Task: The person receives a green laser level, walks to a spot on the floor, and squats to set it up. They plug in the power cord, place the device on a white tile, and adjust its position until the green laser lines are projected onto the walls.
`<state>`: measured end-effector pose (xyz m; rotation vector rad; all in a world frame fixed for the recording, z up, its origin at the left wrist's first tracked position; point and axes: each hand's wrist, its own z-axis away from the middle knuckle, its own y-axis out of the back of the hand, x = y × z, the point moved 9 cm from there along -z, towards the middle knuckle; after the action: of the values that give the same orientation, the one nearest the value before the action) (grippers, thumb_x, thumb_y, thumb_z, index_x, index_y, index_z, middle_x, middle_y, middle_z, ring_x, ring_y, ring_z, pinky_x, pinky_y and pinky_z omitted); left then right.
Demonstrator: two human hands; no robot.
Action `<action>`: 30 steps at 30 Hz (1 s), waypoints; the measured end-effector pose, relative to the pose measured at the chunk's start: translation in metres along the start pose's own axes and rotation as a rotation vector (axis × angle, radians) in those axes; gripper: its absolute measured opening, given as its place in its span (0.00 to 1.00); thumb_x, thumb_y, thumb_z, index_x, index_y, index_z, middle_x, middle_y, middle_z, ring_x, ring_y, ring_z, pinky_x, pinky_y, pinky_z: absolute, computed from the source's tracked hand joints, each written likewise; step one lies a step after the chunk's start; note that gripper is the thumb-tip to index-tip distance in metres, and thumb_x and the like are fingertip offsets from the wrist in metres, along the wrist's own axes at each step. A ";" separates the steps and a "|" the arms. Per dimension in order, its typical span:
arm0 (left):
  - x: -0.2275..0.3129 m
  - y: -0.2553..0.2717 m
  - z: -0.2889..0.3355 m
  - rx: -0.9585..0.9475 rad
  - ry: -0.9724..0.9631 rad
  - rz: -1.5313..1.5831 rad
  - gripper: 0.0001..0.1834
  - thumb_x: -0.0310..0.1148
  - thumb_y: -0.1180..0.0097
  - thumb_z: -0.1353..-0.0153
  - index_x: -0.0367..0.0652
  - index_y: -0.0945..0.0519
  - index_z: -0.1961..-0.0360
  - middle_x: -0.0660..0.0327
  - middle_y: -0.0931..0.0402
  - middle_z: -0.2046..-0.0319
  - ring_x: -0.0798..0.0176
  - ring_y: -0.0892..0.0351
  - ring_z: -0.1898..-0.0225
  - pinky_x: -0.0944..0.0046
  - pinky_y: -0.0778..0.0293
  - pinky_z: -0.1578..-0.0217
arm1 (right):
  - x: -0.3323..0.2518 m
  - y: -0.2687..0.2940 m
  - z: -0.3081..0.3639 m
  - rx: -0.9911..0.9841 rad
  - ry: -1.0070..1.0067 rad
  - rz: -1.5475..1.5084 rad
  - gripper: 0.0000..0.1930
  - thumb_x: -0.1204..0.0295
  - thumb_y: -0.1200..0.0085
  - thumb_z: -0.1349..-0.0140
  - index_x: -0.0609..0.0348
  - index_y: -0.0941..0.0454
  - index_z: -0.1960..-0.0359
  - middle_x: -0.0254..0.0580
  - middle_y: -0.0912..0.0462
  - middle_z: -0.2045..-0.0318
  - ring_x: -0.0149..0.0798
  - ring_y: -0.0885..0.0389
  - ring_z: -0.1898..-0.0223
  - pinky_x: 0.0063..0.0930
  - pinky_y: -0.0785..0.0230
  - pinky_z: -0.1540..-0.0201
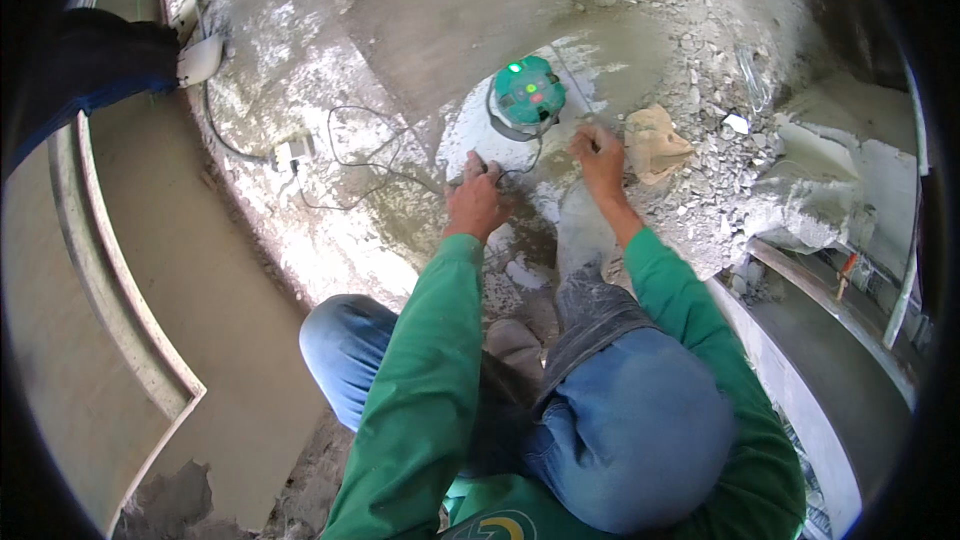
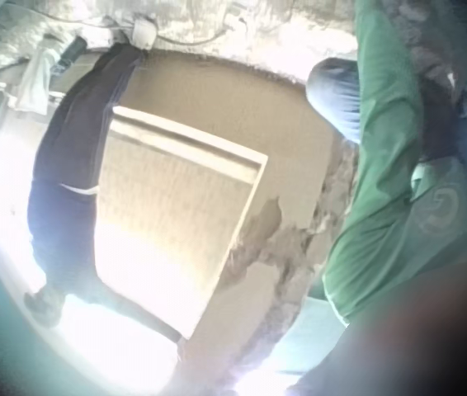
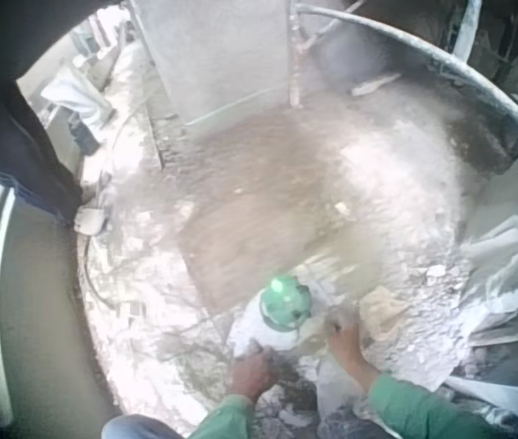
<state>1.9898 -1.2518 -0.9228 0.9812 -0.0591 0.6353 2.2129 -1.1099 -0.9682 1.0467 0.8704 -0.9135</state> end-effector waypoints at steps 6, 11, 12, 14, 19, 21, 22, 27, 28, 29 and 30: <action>-0.010 -0.013 -0.009 -0.122 0.034 0.080 0.38 0.41 0.34 0.42 0.53 0.24 0.27 0.40 0.47 0.17 0.39 0.34 0.22 0.26 0.39 0.27 | -0.017 -0.008 0.028 -0.082 0.039 0.109 0.13 0.75 0.40 0.26 0.67 0.16 0.44 0.41 0.11 0.61 0.32 0.12 0.63 0.27 0.20 0.59; -0.004 -0.008 -0.010 -0.048 -0.039 0.062 0.35 0.42 0.39 0.40 0.49 0.21 0.30 0.32 0.44 0.21 0.35 0.33 0.24 0.29 0.35 0.30 | -0.013 -0.031 0.001 -0.170 -0.231 -0.312 0.16 0.65 0.42 0.22 0.66 0.16 0.44 0.40 0.10 0.59 0.31 0.12 0.62 0.26 0.20 0.59; -0.004 -0.009 -0.010 -0.051 -0.041 0.051 0.35 0.42 0.39 0.40 0.49 0.21 0.30 0.30 0.43 0.21 0.34 0.32 0.24 0.30 0.34 0.31 | -0.011 -0.036 0.000 -0.194 -0.275 -0.342 0.17 0.63 0.43 0.21 0.66 0.16 0.44 0.39 0.10 0.59 0.31 0.12 0.62 0.26 0.20 0.59; 0.000 -0.005 -0.011 -0.009 -0.120 0.035 0.36 0.42 0.36 0.41 0.47 0.21 0.30 0.26 0.40 0.25 0.32 0.28 0.28 0.38 0.27 0.34 | -0.011 -0.045 -0.001 -0.229 -0.284 -0.312 0.20 0.57 0.45 0.20 0.65 0.15 0.47 0.40 0.10 0.58 0.31 0.11 0.61 0.26 0.20 0.59; -0.001 -0.009 -0.013 -0.019 -0.168 0.080 0.37 0.40 0.31 0.43 0.47 0.21 0.31 0.22 0.38 0.27 0.28 0.21 0.37 0.43 0.21 0.40 | -0.007 -0.053 -0.001 -0.167 -0.217 -0.443 0.24 0.55 0.45 0.20 0.69 0.13 0.60 0.43 0.10 0.69 0.35 0.09 0.66 0.32 0.19 0.62; 0.001 -0.006 -0.012 0.003 -0.183 -0.015 0.38 0.40 0.30 0.42 0.48 0.23 0.29 0.20 0.39 0.27 0.28 0.18 0.41 0.44 0.19 0.42 | -0.004 -0.057 -0.002 -0.174 -0.218 -0.490 0.24 0.55 0.45 0.20 0.68 0.14 0.61 0.43 0.10 0.69 0.34 0.11 0.67 0.31 0.20 0.63; 0.002 -0.006 -0.012 -0.009 -0.179 -0.023 0.38 0.40 0.30 0.42 0.48 0.24 0.29 0.20 0.40 0.27 0.28 0.18 0.41 0.44 0.19 0.42 | 0.000 -0.060 -0.001 -0.178 -0.271 -0.522 0.24 0.55 0.45 0.20 0.68 0.14 0.61 0.43 0.10 0.69 0.34 0.11 0.67 0.31 0.20 0.63; 0.005 -0.002 -0.012 -0.021 -0.156 -0.041 0.37 0.40 0.31 0.42 0.47 0.22 0.30 0.21 0.39 0.27 0.27 0.18 0.41 0.43 0.20 0.41 | -0.003 -0.064 -0.003 -0.255 -0.313 -0.616 0.22 0.56 0.46 0.19 0.66 0.14 0.58 0.38 0.12 0.66 0.30 0.14 0.65 0.27 0.20 0.58; 0.005 -0.001 -0.012 -0.019 -0.151 -0.041 0.36 0.40 0.31 0.43 0.46 0.22 0.31 0.21 0.39 0.27 0.27 0.18 0.41 0.43 0.20 0.41 | 0.002 -0.064 -0.001 -0.254 -0.381 -0.591 0.21 0.56 0.46 0.19 0.66 0.14 0.56 0.38 0.11 0.64 0.29 0.14 0.63 0.26 0.19 0.55; 0.006 0.000 -0.011 -0.006 -0.166 -0.028 0.35 0.40 0.31 0.43 0.46 0.20 0.32 0.21 0.38 0.28 0.28 0.18 0.41 0.42 0.20 0.41 | -0.007 -0.063 -0.003 -0.269 -0.292 -0.599 0.21 0.57 0.46 0.19 0.66 0.14 0.57 0.37 0.12 0.64 0.29 0.14 0.63 0.26 0.20 0.56; 0.006 0.001 -0.011 0.003 -0.169 -0.009 0.36 0.40 0.31 0.44 0.46 0.20 0.32 0.22 0.38 0.28 0.28 0.18 0.41 0.42 0.20 0.41 | -0.008 -0.061 -0.003 -0.260 -0.275 -0.591 0.21 0.57 0.46 0.19 0.65 0.14 0.58 0.36 0.12 0.65 0.29 0.15 0.63 0.26 0.20 0.56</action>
<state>1.9917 -1.2403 -0.9262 1.0358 -0.2026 0.5433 2.1534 -1.1192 -0.9811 0.4206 1.0503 -1.3562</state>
